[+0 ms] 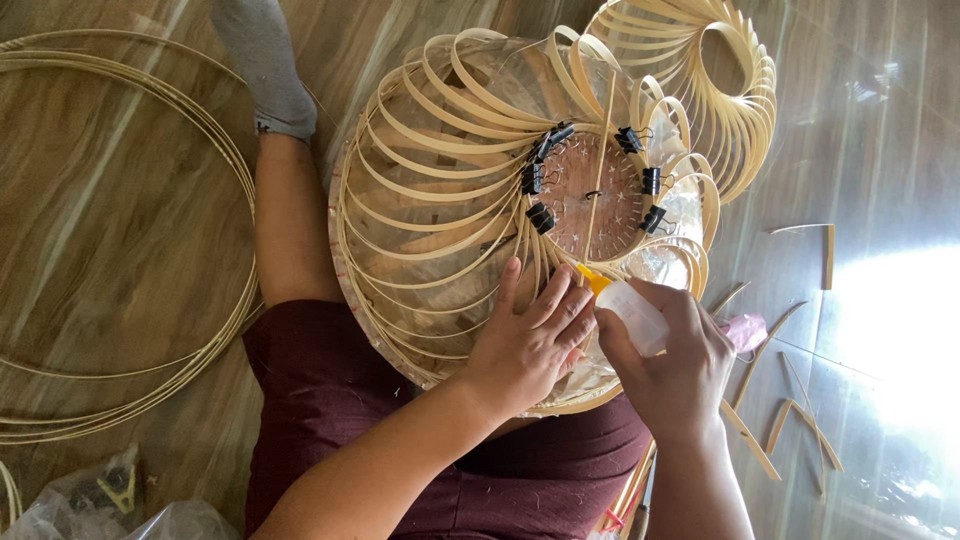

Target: The person constructs a bamboo lampshade by gluing and clamping curved bamboo strips onto a circular frame, using a knife to trim pieces.

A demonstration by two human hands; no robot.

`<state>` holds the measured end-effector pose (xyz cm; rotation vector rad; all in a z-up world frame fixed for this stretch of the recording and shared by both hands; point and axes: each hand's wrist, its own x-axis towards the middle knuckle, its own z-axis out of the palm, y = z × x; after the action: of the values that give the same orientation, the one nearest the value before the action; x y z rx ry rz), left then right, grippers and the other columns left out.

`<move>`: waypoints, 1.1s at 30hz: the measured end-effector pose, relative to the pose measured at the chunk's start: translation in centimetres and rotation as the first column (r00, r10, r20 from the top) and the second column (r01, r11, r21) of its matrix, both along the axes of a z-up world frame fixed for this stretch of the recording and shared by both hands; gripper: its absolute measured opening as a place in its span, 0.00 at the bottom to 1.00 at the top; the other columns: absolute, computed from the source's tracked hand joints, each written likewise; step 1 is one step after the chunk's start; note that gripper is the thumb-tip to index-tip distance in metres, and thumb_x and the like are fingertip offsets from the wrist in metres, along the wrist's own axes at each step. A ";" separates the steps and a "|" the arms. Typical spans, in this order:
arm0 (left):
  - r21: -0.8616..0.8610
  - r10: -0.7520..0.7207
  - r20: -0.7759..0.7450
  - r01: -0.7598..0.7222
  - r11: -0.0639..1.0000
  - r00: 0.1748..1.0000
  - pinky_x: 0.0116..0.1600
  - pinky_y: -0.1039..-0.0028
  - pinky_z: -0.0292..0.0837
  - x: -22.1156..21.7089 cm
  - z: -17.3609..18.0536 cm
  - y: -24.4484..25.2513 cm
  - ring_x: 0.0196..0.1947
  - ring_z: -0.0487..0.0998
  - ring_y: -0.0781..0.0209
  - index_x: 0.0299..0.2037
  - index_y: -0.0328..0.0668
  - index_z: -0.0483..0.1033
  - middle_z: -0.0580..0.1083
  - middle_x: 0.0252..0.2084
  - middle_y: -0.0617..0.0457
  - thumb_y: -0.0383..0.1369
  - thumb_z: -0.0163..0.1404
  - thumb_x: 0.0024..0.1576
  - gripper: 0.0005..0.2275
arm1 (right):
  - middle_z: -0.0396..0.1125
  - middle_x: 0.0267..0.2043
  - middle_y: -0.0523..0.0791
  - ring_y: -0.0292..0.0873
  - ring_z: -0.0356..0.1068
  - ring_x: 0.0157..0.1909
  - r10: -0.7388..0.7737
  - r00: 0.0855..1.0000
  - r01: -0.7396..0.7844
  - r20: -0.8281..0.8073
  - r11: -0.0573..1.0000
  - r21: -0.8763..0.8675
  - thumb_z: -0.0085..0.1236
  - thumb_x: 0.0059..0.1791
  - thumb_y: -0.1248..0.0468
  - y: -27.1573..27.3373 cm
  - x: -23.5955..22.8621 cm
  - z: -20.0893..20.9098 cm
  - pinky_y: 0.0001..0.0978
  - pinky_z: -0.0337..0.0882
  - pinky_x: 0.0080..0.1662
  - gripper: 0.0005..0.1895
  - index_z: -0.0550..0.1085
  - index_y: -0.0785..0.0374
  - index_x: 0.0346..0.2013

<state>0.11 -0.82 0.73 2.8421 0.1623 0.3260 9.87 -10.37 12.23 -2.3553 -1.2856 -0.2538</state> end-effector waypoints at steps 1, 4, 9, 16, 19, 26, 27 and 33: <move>0.000 0.006 0.012 -0.006 1.000 1.000 0.71 0.27 0.34 0.0 0.0 0.0 0.77 0.47 0.50 0.70 0.57 0.63 0.57 0.75 0.56 0.49 0.37 0.64 0.24 | 0.74 0.37 0.52 0.50 0.77 0.37 0.000 1.000 0.000 -0.002 1.000 0.003 0.71 0.45 0.60 0.0 0.0 -0.1 0.39 0.75 0.42 0.20 0.76 0.66 0.47; 0.010 0.009 0.022 -0.009 1.000 1.000 0.71 0.27 0.34 0.0 0.0 0.1 0.77 0.47 0.50 0.70 0.57 0.63 0.57 0.75 0.55 0.49 0.36 0.64 0.24 | 0.74 0.38 0.53 0.51 0.77 0.37 -0.001 1.000 0.001 0.003 1.000 0.008 0.71 0.46 0.61 -0.1 0.1 -0.4 0.39 0.75 0.42 0.20 0.76 0.66 0.47; 0.018 0.008 -0.005 -0.008 1.000 1.000 0.70 0.28 0.35 0.0 0.0 0.0 0.77 0.47 0.50 0.72 0.56 0.60 0.55 0.76 0.56 0.49 0.36 0.64 0.26 | 0.75 0.38 0.52 0.49 0.77 0.38 -0.026 1.000 0.026 -0.004 0.999 0.028 0.71 0.46 0.60 -0.6 0.4 -1.1 0.39 0.75 0.43 0.19 0.76 0.65 0.48; -0.014 0.050 0.080 -0.049 0.999 0.996 0.70 0.29 0.38 0.3 -0.3 0.1 0.75 0.48 0.52 0.74 0.50 0.53 0.52 0.77 0.54 0.49 0.40 0.62 0.30 | 0.75 0.44 0.48 0.39 0.75 0.44 -0.134 0.913 0.195 -0.384 0.973 0.124 0.66 0.50 0.59 -1.5 2.7 -1.9 0.30 0.73 0.48 0.21 0.75 0.68 0.53; 0.009 0.065 0.120 -0.066 0.998 0.991 0.70 0.29 0.40 0.0 -0.6 -0.2 0.76 0.50 0.51 0.75 0.49 0.52 0.52 0.78 0.53 0.49 0.42 0.63 0.31 | 0.73 0.48 0.44 0.34 0.73 0.48 0.025 0.695 0.247 -0.718 0.930 0.272 0.62 0.52 0.62 -0.3 4.7 -2.4 0.25 0.72 0.51 0.21 0.72 0.68 0.58; 0.019 0.058 0.151 -0.062 0.998 0.987 0.67 0.27 0.40 0.3 0.0 0.5 0.73 0.53 0.50 0.73 0.48 0.57 0.56 0.75 0.52 0.48 0.46 0.58 0.32 | 0.70 0.45 0.44 0.38 0.72 0.46 0.045 0.746 0.205 -0.664 0.934 0.294 0.65 0.43 0.64 8.9 7.8 -4.3 0.31 0.76 0.41 0.26 0.68 0.62 0.55; 0.032 0.058 0.182 -0.065 0.997 0.982 0.68 0.27 0.41 0.1 0.0 0.3 0.73 0.53 0.50 0.73 0.47 0.57 0.57 0.74 0.51 0.48 0.46 0.59 0.32 | 0.71 0.44 0.46 0.41 0.74 0.46 0.081 0.739 0.153 -0.669 0.947 0.283 0.64 0.44 0.62 9.6 7.8 -4.8 0.33 0.76 0.45 0.24 0.69 0.61 0.54; 0.019 0.040 0.211 -0.045 0.999 0.977 0.68 0.26 0.40 -0.3 -0.4 0.6 0.72 0.55 0.46 0.70 0.43 0.60 0.60 0.71 0.48 0.47 0.48 0.59 0.30 | 0.70 0.46 0.54 0.58 0.66 0.53 -0.093 0.985 0.103 -0.144 0.993 0.065 0.68 0.42 0.55 11.5 8.0 -6.9 0.54 0.62 0.58 0.27 0.71 0.63 0.51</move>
<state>-0.15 -0.19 0.34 2.8066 0.1773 0.6382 17.91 1.17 5.34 -2.3332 -1.0784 -0.1583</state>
